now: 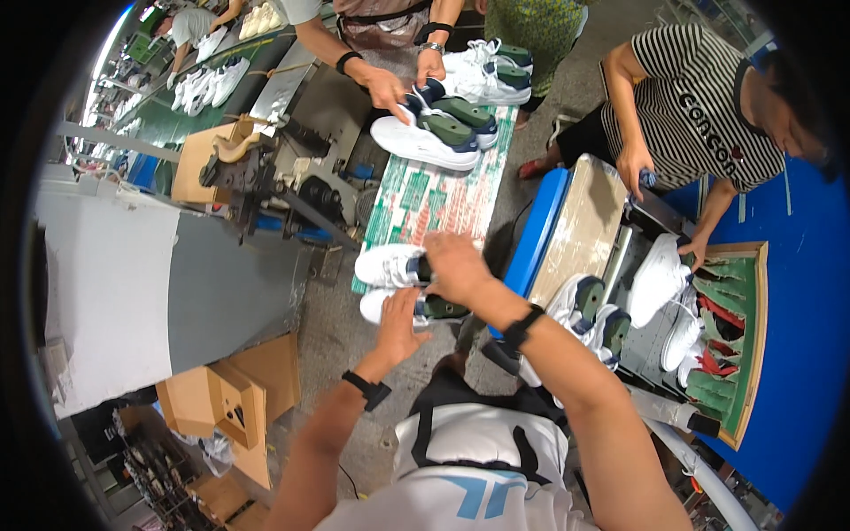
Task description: Assembling white sneakers by placing them onto a specialized heating/vacuum workstation and cleaning the uppers.
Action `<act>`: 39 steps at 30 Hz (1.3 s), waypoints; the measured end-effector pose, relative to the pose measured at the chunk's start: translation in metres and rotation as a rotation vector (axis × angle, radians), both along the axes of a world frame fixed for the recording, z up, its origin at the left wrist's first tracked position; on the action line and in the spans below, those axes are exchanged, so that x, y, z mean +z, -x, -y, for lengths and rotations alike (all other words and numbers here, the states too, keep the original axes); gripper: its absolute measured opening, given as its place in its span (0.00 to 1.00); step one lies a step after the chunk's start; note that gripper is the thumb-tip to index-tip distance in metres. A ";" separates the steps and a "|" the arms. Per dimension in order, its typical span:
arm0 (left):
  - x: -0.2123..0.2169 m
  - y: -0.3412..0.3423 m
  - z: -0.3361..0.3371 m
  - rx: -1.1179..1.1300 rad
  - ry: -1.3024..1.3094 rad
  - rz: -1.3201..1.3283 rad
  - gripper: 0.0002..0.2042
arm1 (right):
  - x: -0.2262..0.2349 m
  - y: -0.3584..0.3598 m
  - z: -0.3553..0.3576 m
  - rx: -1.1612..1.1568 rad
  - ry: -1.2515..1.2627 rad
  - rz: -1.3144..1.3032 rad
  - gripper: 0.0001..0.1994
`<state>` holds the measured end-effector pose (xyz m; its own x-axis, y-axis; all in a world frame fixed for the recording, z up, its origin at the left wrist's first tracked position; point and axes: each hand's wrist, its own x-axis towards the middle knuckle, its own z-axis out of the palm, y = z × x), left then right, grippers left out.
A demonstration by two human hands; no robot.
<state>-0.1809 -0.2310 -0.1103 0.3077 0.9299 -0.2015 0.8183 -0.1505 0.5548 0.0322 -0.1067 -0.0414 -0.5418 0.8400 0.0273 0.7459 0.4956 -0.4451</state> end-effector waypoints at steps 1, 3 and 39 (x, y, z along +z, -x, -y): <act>-0.005 -0.007 -0.010 0.009 0.018 0.012 0.50 | -0.019 0.017 -0.016 0.052 0.040 0.070 0.36; -0.011 -0.016 -0.031 -0.003 0.069 0.052 0.48 | -0.056 0.041 -0.024 0.111 0.098 0.283 0.33; -0.030 -0.109 -0.411 0.112 -0.231 0.007 0.44 | -0.030 -0.091 -0.331 -0.377 -0.011 0.302 0.38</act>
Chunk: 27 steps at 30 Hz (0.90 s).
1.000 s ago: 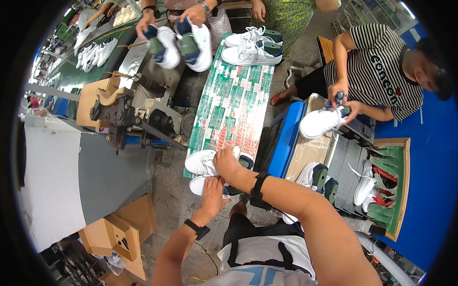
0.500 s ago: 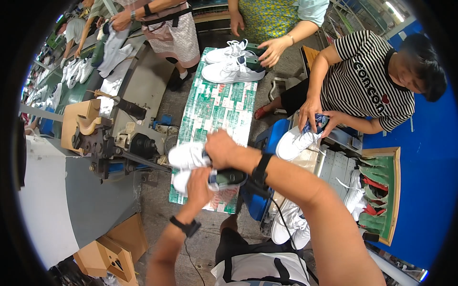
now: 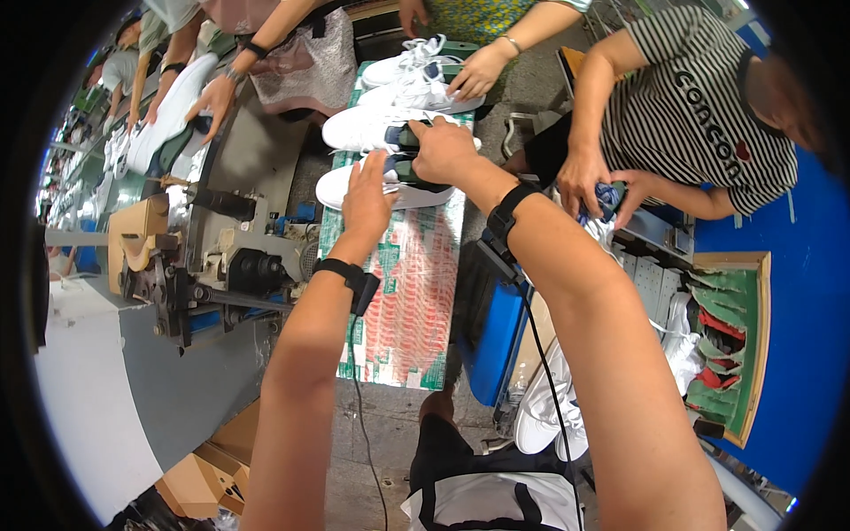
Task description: Assembling white sneakers by placing them onto a specialized heating/vacuum workstation and cleaning the uppers.
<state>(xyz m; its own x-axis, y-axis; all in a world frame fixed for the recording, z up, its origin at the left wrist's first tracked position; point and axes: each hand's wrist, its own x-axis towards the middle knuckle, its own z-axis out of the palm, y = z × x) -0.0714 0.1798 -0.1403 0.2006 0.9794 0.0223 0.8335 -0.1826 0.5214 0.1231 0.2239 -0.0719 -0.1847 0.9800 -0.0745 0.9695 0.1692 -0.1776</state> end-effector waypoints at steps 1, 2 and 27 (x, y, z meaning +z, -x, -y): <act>0.000 -0.010 0.001 -0.036 -0.021 0.005 0.45 | 0.007 -0.020 0.016 -0.026 -0.057 -0.057 0.39; -0.011 -0.013 -0.001 -0.076 -0.021 0.010 0.45 | 0.016 -0.033 0.037 -0.049 -0.119 -0.122 0.39; 0.153 -0.193 0.392 -0.692 0.289 0.142 0.11 | 0.050 -0.175 0.658 -0.991 0.125 -0.735 0.51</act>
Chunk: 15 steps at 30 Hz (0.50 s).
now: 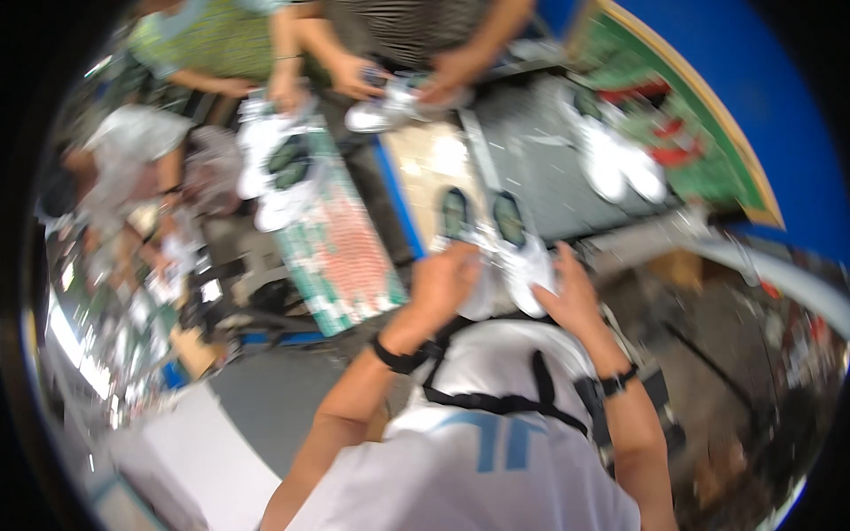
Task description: Assembling white sneakers by placing them onto a specialized heating/vacuum workstation and cleaning the uppers.
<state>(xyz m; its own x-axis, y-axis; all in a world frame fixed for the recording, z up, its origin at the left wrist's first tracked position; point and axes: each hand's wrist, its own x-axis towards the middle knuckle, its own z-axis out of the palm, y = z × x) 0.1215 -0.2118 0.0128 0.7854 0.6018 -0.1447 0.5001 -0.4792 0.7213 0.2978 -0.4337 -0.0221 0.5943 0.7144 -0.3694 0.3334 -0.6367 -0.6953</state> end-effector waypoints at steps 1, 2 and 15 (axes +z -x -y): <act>0.006 -0.004 0.004 -0.045 0.014 0.018 0.11 | -0.005 -0.004 -0.002 0.117 0.029 0.167 0.55; 0.005 -0.010 0.009 -0.093 -0.014 0.042 0.12 | -0.013 -0.006 0.002 0.228 0.018 0.269 0.58; -0.087 -0.066 0.078 -0.087 -0.089 -0.173 0.37 | -0.036 -0.004 -0.010 0.206 -0.007 0.188 0.44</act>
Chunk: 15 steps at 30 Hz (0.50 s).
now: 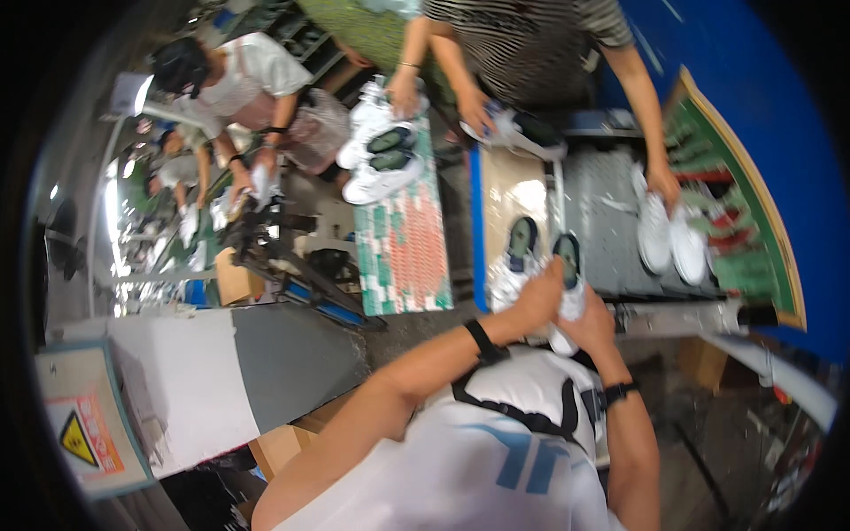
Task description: Assembling white sneakers by placing them onto a specialized heating/vacuum workstation and cleaning the uppers.
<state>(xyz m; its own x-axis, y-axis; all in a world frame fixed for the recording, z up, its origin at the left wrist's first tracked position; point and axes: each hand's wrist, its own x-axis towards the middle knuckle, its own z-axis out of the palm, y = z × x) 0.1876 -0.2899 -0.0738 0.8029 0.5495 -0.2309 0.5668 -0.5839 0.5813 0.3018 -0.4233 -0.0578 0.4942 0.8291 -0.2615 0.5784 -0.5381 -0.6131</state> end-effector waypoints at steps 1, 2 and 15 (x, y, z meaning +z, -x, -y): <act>0.010 0.004 -0.020 -0.131 0.040 -0.051 0.27 | 0.005 -0.002 -0.007 0.003 0.065 -0.030 0.49; -0.002 0.006 -0.029 -0.111 -0.072 -0.103 0.22 | -0.009 -0.006 -0.011 0.040 0.056 -0.069 0.52; 0.011 0.006 -0.071 0.101 0.352 0.086 0.05 | 0.019 0.015 0.045 -0.250 -0.180 -0.535 0.43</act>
<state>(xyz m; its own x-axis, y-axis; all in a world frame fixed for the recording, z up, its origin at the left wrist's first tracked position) 0.1819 -0.2190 -0.0633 0.7735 0.5257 -0.3540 0.5516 -0.2834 0.7845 0.2864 -0.4685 -0.0391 0.5187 0.7591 -0.3934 0.0354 -0.4787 -0.8772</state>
